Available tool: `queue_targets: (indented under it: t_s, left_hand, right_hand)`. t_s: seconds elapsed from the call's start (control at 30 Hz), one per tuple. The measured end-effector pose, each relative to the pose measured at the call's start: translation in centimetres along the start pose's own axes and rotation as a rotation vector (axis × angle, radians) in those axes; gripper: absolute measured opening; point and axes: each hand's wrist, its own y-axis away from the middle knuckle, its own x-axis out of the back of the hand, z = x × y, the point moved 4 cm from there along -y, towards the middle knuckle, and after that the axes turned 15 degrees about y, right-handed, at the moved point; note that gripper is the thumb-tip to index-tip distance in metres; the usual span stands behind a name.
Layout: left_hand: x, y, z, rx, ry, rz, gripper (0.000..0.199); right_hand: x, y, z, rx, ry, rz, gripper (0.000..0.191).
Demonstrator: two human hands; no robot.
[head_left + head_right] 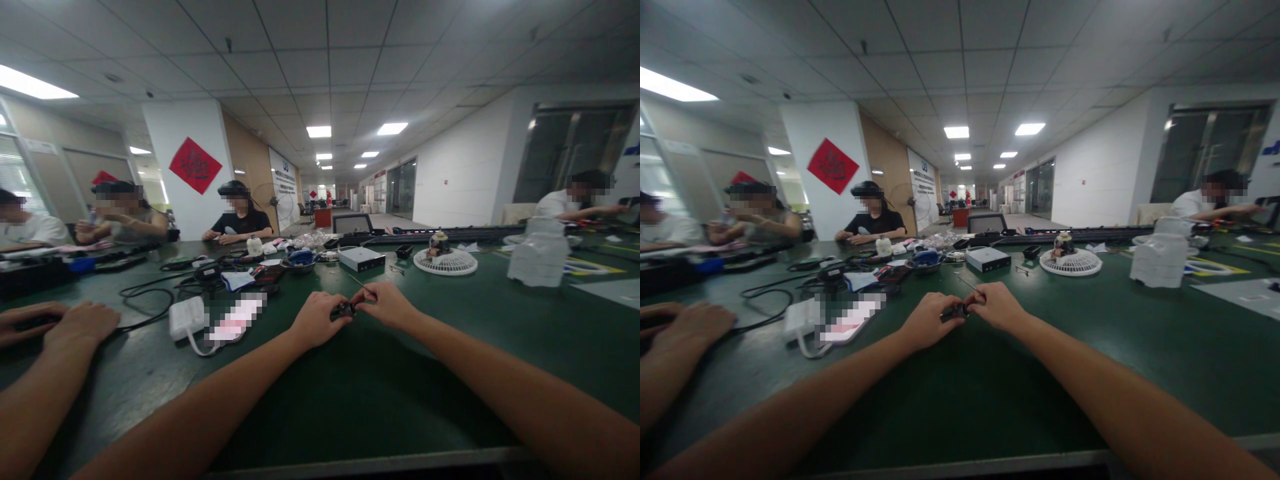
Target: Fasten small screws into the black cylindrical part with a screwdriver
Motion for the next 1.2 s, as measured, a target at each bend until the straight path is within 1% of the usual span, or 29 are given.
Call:
queue_targets:
  t_s: [0.1,0.13,0.27,0.33,0.43,0.57,0.67,0.8,0.9,1.03,1.2]
  left_hand:
    - [0.0,0.0,0.0,0.000,0.007,0.006,0.030]
    - [0.0,0.0,0.0,-0.006,0.014,0.000,0.030]
    - [0.0,0.0,0.1,-0.026,0.042,-0.030,0.032]
    - [0.0,0.1,0.1,-0.035,0.051,-0.047,0.032]
    - [-0.1,0.1,0.2,-0.062,0.060,-0.068,0.033]
    - [-0.1,0.1,0.2,-0.054,0.060,-0.063,0.034]
    - [-0.1,0.1,0.3,-0.045,0.046,-0.074,0.033]
    - [-0.1,0.1,0.3,-0.045,0.048,-0.079,0.032]
    - [-0.1,0.2,0.4,-0.067,0.040,-0.103,0.033]
    - [0.0,0.3,0.6,-0.086,0.024,-0.132,0.034]
    - [0.1,0.3,0.8,-0.085,0.054,-0.136,0.031]
  right_hand:
    - [0.1,0.0,-0.2,0.070,-0.072,0.035,0.037]
    - [0.1,-0.1,-0.2,0.072,-0.071,0.046,0.038]
    - [0.2,-0.2,0.4,0.022,0.062,0.084,0.040]
    - [0.0,-0.3,0.8,0.011,0.109,0.062,0.041]
    - [-0.5,-0.3,1.3,-0.004,0.110,-0.005,0.041]
    - [-0.9,-0.3,1.7,-0.006,0.132,-0.009,0.040]
    - [-1.3,-0.4,1.8,0.013,0.090,-0.034,0.038]
    - [-1.7,-0.4,2.0,0.011,-0.033,-0.116,0.035]
    - [-2.0,-0.1,2.0,-0.007,-0.067,-0.173,0.034]
    - [-2.3,0.1,1.9,-0.034,-0.046,-0.190,0.031]
    - [-2.1,0.1,1.4,0.010,0.090,-0.124,0.028]
